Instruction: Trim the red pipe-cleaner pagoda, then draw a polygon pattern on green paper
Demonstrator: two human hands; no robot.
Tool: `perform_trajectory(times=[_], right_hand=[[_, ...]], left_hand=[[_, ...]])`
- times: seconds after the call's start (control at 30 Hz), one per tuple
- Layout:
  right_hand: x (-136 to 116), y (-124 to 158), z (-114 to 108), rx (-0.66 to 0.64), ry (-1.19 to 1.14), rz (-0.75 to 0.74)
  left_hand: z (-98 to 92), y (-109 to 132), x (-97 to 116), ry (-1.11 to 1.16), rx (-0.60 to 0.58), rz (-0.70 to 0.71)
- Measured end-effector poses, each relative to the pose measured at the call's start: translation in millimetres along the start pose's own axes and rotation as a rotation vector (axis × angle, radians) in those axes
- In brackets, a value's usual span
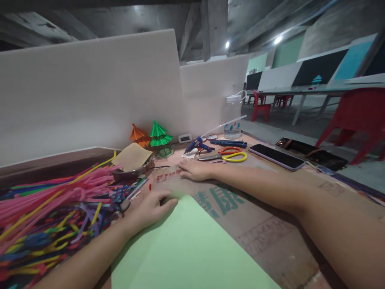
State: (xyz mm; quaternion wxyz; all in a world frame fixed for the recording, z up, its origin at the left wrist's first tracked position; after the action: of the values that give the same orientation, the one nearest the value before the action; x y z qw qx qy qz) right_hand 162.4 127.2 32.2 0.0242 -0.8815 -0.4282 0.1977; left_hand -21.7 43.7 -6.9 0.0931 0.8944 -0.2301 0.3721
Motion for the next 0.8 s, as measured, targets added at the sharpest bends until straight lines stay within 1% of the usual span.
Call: perform_trajectory(times=[0.07, 0.13, 0.2, 0.27, 0.3, 0.4, 0.43, 0.5, 0.57, 0.6, 0.63, 0.67, 0.7, 0.73, 0.77, 0.8], right_hand=[[-14.6, 12.4, 6.4, -0.087, -0.082, -0.059], [-31.9, 37.6, 13.6, -0.202, -0.185, -0.128], [-43.6, 67.1, 17.9, -0.287, -0.272, -0.146], [-43.4, 90.1, 14.2, -0.274, -0.311, -0.099], [-38.9, 97.5, 9.2, -0.235, -0.316, -0.062], [-20.6, 107.1, -11.1, -0.073, -0.256, 0.053], [-18.3, 108.6, -15.7, -0.045, -0.227, 0.071], [-25.0, 114.3, -17.4, -0.057, -0.193, 0.065], [-45.6, 126.7, -12.2, -0.133, -0.212, -0.015], [-59.0, 135.5, -9.1, -0.193, -0.246, -0.099], [-73.0, 146.4, -4.7, -0.320, -0.322, -0.214], [-80.9, 156.9, -2.6, -0.434, -0.413, -0.264], [-79.7, 163.2, -5.0, -0.449, -0.443, -0.221], [-70.8, 165.3, -11.9, -0.362, -0.406, -0.129], [-54.9, 164.8, -23.2, -0.181, -0.263, 0.014], [-43.3, 164.7, -29.6, -0.120, -0.194, 0.060]], left_hand=[[0.1, -0.6, -1.4, 0.010, -0.024, -0.030], [-0.9, -1.9, -5.3, 0.067, -0.064, -0.083], [-2.2, -2.9, -9.6, 0.152, -0.108, -0.140], [-3.3, -3.2, -13.2, 0.243, -0.138, -0.198], [-3.9, -3.1, -14.7, 0.284, -0.142, -0.225], [-5.2, -1.6, -19.2, 0.381, -0.115, -0.299], [-5.5, -0.7, -21.2, 0.406, -0.100, -0.323], [-5.9, 1.3, -26.2, 0.453, -0.074, -0.369], [-6.9, 3.2, -32.2, 0.494, -0.053, -0.408], [-7.6, 3.8, -35.2, 0.513, -0.045, -0.423], [-8.6, 4.2, -38.0, 0.531, -0.038, -0.434], [-9.6, 4.1, -40.5, 0.548, -0.032, -0.441], [-10.4, 3.7, -42.7, 0.565, -0.027, -0.446], [-11.0, 3.0, -44.5, 0.581, -0.022, -0.449], [-11.4, 1.8, -45.7, 0.596, -0.017, -0.451], [-11.7, 0.4, -46.3, 0.610, -0.007, -0.448]])
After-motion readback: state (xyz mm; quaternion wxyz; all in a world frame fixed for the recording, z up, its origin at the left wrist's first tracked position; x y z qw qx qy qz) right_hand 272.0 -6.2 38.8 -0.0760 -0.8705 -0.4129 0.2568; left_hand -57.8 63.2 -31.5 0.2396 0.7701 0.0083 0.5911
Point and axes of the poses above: each hand's wrist, its own y-axis away from the middle knuckle, its own z-axis out of the palm, x = y × z, the point moved 5 cm from there along -y, towards the middle knuckle, and after that the axes turned 7 degrees about y, right-handed, at the moved point
